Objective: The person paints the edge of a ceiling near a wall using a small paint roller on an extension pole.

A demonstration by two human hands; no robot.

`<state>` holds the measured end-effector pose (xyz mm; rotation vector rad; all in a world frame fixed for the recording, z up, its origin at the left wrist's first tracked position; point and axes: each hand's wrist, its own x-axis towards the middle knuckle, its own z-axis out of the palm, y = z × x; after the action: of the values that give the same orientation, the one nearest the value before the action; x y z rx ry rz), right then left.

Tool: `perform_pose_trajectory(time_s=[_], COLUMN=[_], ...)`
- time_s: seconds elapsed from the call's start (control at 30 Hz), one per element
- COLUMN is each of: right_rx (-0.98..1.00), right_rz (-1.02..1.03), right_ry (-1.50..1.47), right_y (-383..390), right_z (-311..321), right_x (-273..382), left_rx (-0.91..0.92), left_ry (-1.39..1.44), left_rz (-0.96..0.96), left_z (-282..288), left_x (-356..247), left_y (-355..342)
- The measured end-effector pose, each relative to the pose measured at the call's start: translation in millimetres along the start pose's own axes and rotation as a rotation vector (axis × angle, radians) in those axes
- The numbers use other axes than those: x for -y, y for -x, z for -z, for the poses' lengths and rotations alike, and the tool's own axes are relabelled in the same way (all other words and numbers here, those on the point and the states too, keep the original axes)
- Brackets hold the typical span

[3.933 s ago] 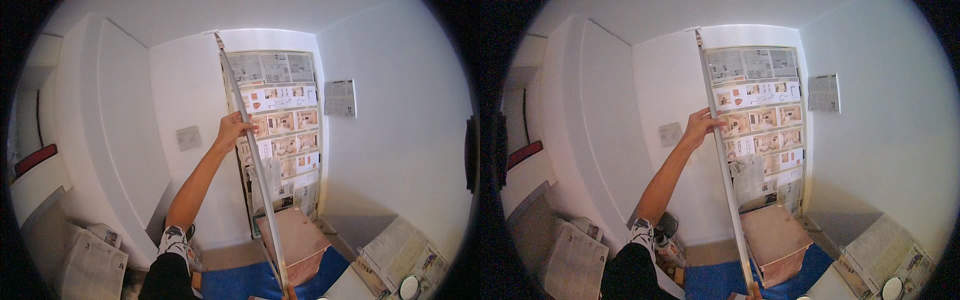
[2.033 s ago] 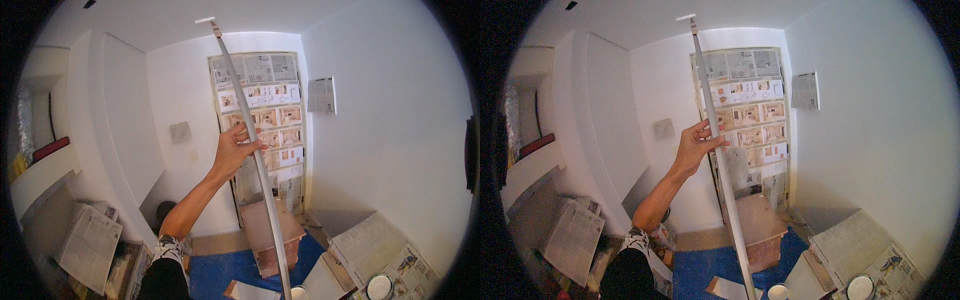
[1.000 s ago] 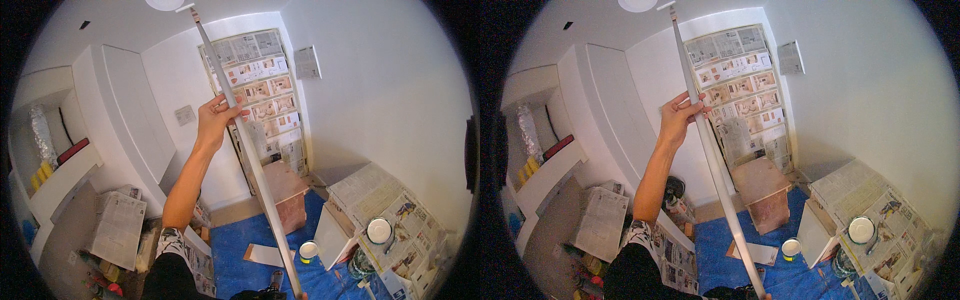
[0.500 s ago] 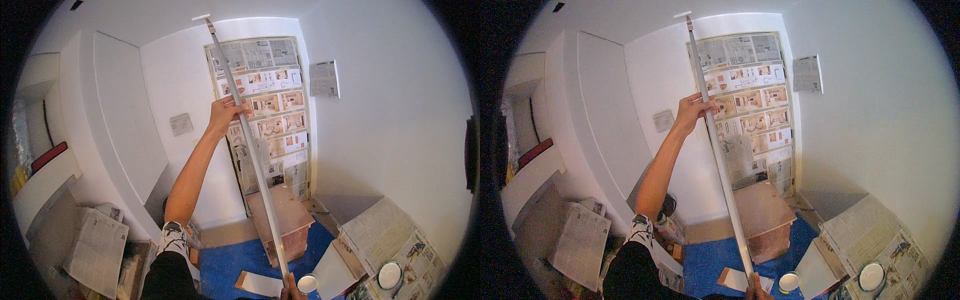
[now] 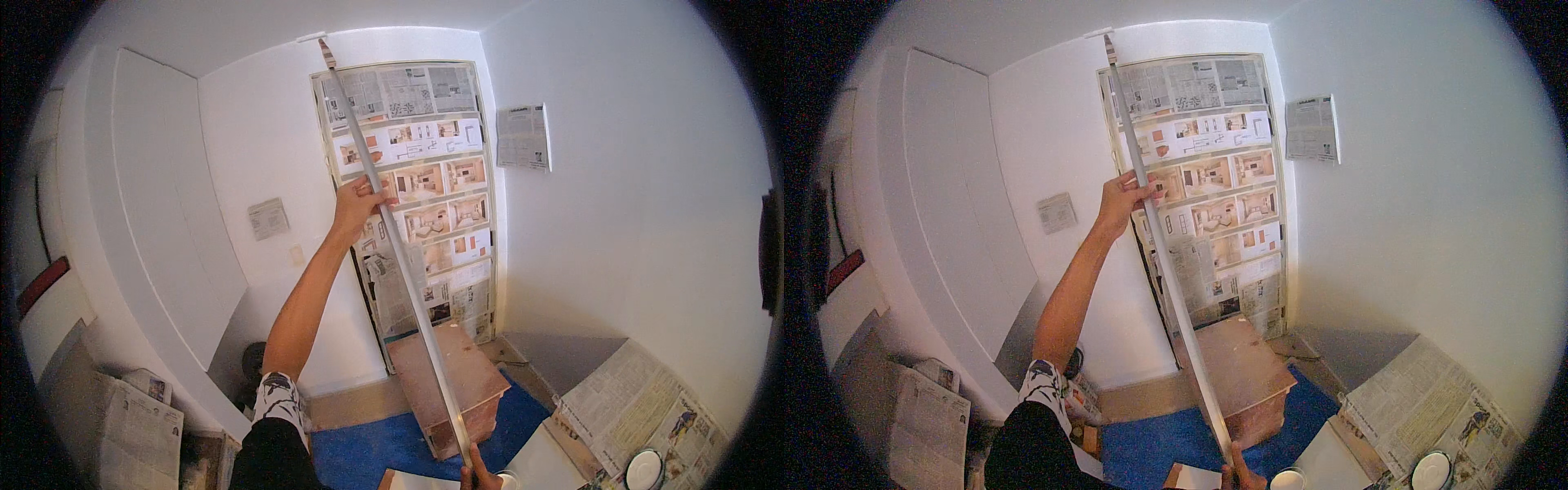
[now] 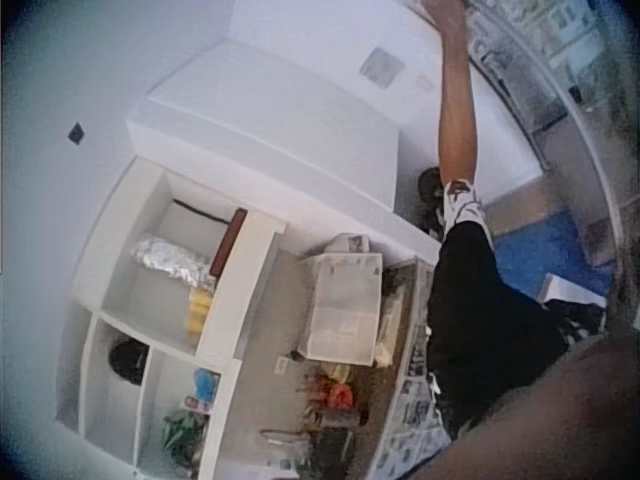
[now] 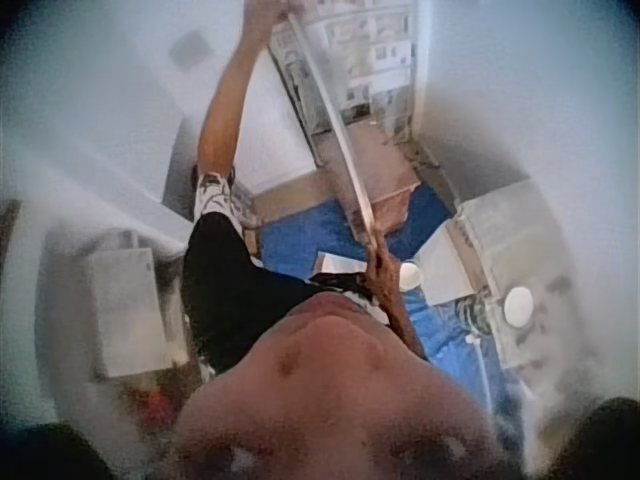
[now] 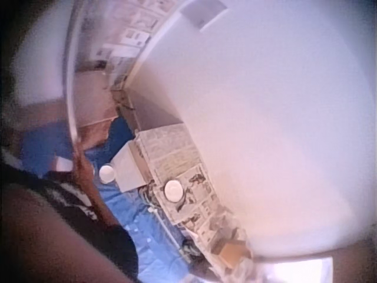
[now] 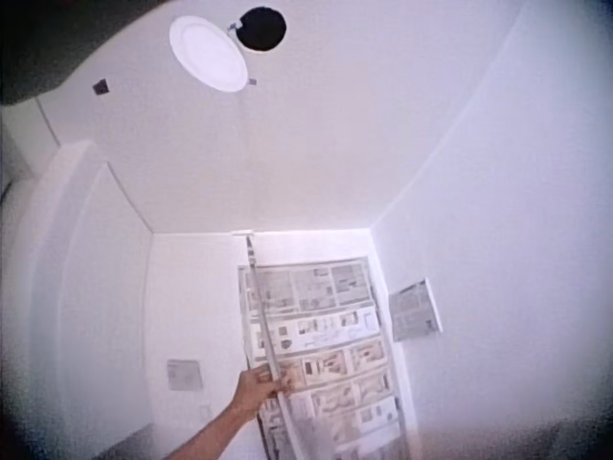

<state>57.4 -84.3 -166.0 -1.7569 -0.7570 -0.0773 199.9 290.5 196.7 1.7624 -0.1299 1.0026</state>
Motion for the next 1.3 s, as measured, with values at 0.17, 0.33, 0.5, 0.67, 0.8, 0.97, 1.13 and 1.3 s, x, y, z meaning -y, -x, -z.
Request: perform_pose_trajectory(time_s=[0.17, 0.33, 0.5, 0.67, 0.8, 0.97, 1.13, 1.3], right_rx=[0.002, -0.048, 0.003, -0.061, 0.008, -0.088, -0.06, -0.189], right_rz=[0.02, 0.079, -0.006, 0.134, 0.028, 0.063, -0.012, 0.219], right_ry=[-0.007, 0.047, -0.042, -0.028, 0.038, -0.033, 0.068, 0.025], right_y=[12.8, 16.9, -7.0, -52.3, -59.9, -53.3, -1.1, 73.0], right_z=[13.9, 28.4, 41.9, 44.4, 52.3, 61.3, 93.7, 145.8], right_x=[-29.9, -55.3, -66.9, -83.4, -98.0, -94.6, -74.0, -57.9], left_rx=[0.013, 0.033, 0.053, 0.061, 0.06, 0.064, 0.095, 0.119], left_ry=[-0.087, -0.038, 0.012, -0.025, -0.002, 0.059, 0.028, 0.024], left_rz=[0.039, 0.054, 0.054, 0.094, 0.072, -0.013, -0.039, -0.081], left_z=[-18.8, -50.6, -68.4, -76.3, -89.7, -111.2, -131.9, -171.9], left_x=[13.3, 24.2, 38.9, 45.3, 49.6, 9.9, -26.1, -91.1], left_y=[13.3, 13.9, -16.1, -59.5, -66.6, -49.8, -10.4, 60.8])
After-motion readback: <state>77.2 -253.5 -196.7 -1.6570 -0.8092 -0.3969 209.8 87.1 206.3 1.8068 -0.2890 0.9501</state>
